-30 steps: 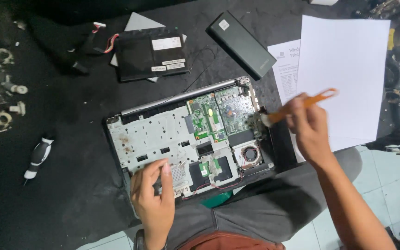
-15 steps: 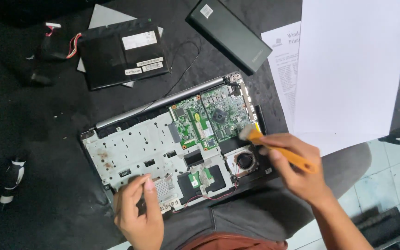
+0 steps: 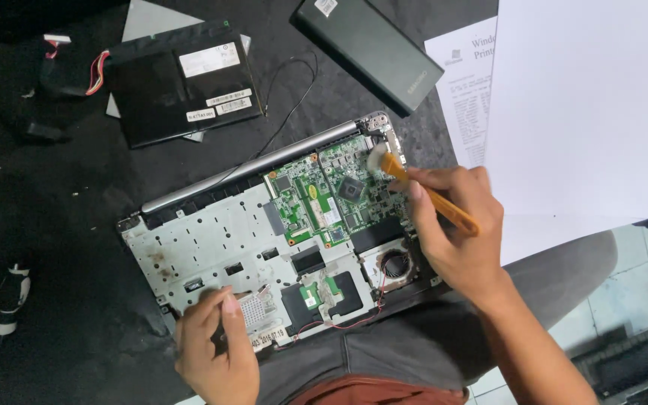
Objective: Cleaning and maintaining the internal components of a laptop using a brush and screwdriver.
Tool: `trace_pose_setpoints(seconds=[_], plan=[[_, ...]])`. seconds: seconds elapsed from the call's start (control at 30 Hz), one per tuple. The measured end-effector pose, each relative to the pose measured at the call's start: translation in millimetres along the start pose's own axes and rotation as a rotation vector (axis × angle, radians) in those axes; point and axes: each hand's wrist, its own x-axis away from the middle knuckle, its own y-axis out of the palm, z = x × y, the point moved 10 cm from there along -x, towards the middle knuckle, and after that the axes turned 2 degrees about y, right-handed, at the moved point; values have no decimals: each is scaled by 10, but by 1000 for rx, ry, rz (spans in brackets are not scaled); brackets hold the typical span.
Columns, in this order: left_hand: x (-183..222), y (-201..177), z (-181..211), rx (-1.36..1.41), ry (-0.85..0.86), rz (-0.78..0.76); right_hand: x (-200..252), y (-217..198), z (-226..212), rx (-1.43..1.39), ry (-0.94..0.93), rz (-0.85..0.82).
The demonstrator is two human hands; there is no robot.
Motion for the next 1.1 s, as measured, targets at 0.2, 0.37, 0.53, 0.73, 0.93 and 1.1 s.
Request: trace_pose_setpoints(seconds=[0.2, 0.37, 0.53, 0.73, 0.93, 1.1], plan=[[-32, -21, 57, 29, -3, 22, -34, 77, -62, -4, -224, -54], [3, 9, -25, 15, 16, 0, 8, 169, 56, -235, -24, -271], [-11, 17, -24, 74, -13, -9, -50, -52, -1, 99, -98, -88], [-73, -25, 101, 147, 64, 11, 11, 66, -120, -5, -162, -275], [-96, -27, 155, 176, 106, -18, 67, -110, 127, -138, 249, -147], [-102, -45, 212, 185, 150, -28, 220, 219, -131, -264, 82, -381]])
